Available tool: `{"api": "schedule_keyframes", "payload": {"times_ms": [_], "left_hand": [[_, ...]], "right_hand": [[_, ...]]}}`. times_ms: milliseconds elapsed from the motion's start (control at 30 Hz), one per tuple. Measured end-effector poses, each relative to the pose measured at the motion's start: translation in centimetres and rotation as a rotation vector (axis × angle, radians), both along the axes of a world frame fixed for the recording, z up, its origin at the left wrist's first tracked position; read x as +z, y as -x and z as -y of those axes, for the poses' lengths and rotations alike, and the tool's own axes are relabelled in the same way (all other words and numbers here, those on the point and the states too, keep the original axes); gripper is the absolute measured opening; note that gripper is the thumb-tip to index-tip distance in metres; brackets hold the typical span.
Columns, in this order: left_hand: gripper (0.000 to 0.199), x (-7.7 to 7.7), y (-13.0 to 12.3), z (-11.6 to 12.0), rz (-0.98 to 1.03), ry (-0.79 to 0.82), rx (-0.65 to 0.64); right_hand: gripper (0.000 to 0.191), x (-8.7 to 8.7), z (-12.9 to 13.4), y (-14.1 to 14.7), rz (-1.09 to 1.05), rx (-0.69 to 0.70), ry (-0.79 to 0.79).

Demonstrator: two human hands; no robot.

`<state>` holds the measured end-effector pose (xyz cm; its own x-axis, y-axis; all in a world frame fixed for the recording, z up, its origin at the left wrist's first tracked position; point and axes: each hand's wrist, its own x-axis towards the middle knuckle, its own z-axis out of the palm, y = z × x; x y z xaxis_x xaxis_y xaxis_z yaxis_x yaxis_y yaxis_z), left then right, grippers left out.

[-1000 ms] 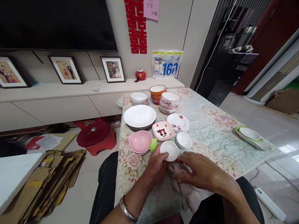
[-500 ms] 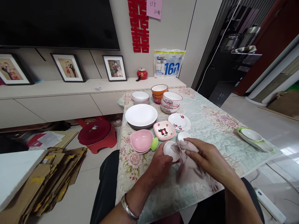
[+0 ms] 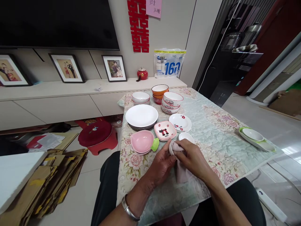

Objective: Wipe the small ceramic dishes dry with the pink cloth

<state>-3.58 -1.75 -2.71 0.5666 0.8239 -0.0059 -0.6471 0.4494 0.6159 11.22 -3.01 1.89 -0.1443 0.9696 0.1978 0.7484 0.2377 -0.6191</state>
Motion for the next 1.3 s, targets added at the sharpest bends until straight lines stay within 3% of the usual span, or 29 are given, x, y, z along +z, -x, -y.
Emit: {"api": "schedule_keyframes", "payload": {"times_ms": [167, 333, 467, 567, 667, 767, 933, 1100, 1167, 1300], "left_hand": [[0.07, 0.4, 0.1, 0.1, -0.086, 0.04, 0.023], [0.057, 0.4, 0.1, -0.1, -0.085, 0.05, 0.039], [0.038, 0.5, 0.1, -0.2, -0.075, 0.053, -0.019], [0.036, 0.4, 0.2, -0.2, -0.092, 0.039, 0.006], [0.048, 0.2, 0.2, -0.1, -0.135, 0.014, 0.095], [0.059, 0.0, 0.3, 0.0, -0.193, -0.044, 0.17], [0.069, 0.3, 0.4, -0.2, -0.225, -0.179, 0.12], [0.073, 0.5, 0.4, -0.2, -0.23, -0.184, 0.082], [0.071, 0.5, 0.4, -0.2, -0.242, -0.141, 0.099], [0.063, 0.5, 0.3, 0.1, -0.223, -0.061, 0.14]], "right_hand": [[0.021, 0.6, -0.2, -1.5, -0.314, 0.227, 0.062], [0.014, 0.2, -0.4, -2.4, -0.22, 0.304, 0.069], [0.018, -0.7, -0.6, -1.5, -0.119, 0.232, -0.177], [0.022, -1.7, -0.6, -0.4, -0.005, 0.103, -0.297], [0.024, -2.1, -0.5, 0.2, 0.133, -0.01, -0.214], [0.025, -1.5, -0.3, -0.1, 0.132, -0.013, -0.067], [0.021, -0.4, -0.3, -0.8, -0.284, 0.04, 0.174], [0.024, -1.3, -0.7, -0.1, -0.54, -0.137, 0.138], [0.025, -1.4, -0.7, -0.1, -0.536, -0.087, 0.113], [0.021, -0.8, -0.5, -1.0, -0.477, 0.17, 0.079]]}}
